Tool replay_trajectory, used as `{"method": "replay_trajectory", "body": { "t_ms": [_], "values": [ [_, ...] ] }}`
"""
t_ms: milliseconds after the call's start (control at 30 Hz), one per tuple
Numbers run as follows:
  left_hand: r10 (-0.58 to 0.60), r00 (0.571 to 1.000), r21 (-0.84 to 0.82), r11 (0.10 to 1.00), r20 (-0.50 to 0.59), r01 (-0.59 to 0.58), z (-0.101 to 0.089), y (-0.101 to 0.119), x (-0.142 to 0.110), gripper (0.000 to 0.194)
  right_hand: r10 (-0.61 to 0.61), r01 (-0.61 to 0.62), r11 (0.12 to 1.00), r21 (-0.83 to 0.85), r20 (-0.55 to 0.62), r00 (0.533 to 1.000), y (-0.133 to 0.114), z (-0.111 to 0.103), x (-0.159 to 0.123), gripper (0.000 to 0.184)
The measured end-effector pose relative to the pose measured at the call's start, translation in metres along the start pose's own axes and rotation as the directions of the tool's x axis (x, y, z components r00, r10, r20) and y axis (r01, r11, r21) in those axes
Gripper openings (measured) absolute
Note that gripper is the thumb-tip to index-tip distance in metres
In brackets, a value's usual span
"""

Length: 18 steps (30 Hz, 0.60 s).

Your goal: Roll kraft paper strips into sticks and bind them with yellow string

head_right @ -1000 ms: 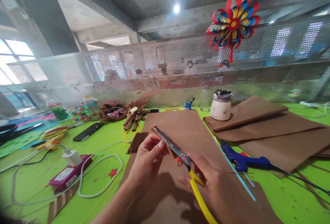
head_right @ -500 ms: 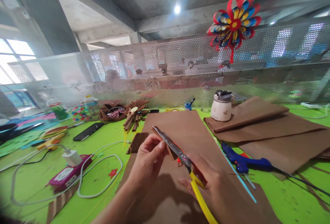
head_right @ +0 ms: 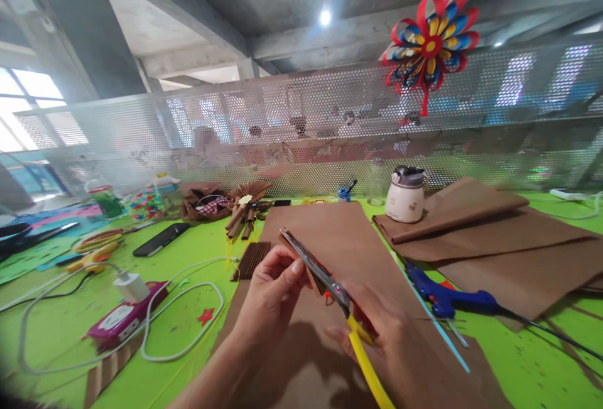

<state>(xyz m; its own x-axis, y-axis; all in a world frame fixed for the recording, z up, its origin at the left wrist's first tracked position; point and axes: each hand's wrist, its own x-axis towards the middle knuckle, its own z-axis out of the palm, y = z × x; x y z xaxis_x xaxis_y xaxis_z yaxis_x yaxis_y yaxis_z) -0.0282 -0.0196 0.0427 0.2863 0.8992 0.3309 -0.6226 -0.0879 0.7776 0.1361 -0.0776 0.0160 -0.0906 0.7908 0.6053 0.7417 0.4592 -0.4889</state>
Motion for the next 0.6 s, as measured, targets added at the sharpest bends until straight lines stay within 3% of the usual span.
{"method": "replay_trajectory", "body": {
  "t_ms": [167,600],
  "values": [
    [0.012,1.0,0.0,1.0,-0.002,-0.012,0.002,0.0,-0.001,0.01,0.003,-0.005,0.999,-0.044,-0.052,0.999,0.005,0.002,-0.001,0.027],
    [0.024,0.999,0.021,1.0,-0.034,-0.023,0.003,0.002,-0.001,0.01,-0.099,0.1,0.995,0.023,-0.015,0.995,0.018,0.009,-0.006,0.03]
  ]
}}
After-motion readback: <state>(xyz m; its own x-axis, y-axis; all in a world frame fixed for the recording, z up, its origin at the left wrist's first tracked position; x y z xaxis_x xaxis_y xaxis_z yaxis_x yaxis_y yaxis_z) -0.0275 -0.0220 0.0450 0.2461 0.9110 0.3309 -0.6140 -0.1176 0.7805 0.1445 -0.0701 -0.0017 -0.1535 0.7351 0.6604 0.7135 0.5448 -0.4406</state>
